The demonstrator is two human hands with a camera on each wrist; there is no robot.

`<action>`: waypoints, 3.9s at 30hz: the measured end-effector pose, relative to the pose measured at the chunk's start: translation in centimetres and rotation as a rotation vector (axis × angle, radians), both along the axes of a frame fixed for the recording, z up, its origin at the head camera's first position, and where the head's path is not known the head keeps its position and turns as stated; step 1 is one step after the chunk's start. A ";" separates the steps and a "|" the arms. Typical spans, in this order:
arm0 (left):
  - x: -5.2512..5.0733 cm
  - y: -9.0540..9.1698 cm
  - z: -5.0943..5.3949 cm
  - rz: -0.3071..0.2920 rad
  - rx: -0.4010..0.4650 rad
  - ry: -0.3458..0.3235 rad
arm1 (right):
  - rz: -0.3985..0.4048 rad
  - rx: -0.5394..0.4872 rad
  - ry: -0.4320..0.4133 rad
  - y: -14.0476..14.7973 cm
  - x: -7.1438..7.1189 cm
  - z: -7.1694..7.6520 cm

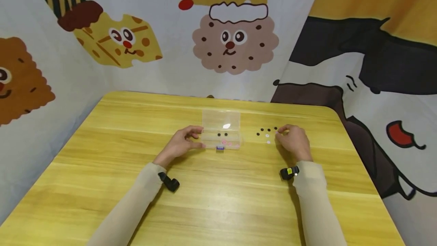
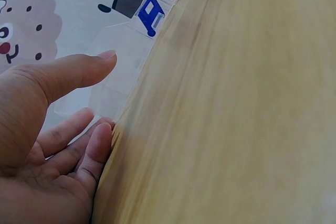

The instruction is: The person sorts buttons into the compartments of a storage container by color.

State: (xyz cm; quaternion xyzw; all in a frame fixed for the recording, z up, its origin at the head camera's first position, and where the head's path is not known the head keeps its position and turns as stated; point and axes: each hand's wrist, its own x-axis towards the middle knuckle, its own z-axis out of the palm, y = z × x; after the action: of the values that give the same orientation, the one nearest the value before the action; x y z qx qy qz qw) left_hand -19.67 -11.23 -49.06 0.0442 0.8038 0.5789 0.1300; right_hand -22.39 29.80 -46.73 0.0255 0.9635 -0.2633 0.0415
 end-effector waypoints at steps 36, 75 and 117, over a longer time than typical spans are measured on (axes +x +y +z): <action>-0.1 0.1 -0.1 0.002 -0.008 0.002 | 0.013 0.122 0.060 -0.6 -0.4 0.5; -0.2 0.1 -0.2 -0.002 -0.021 0.019 | 0.041 -0.090 0.070 -1.6 0.7 0.4; -0.1 0.0 -0.2 -0.008 -0.041 0.025 | 0.102 -0.295 0.147 -7.1 1.9 0.9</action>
State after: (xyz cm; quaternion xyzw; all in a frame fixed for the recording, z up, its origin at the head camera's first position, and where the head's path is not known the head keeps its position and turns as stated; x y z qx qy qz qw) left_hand -19.77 -11.19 -49.27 0.0521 0.8169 0.5610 0.1233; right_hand -20.49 22.71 -45.84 -0.0492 0.9150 -0.4003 -0.0124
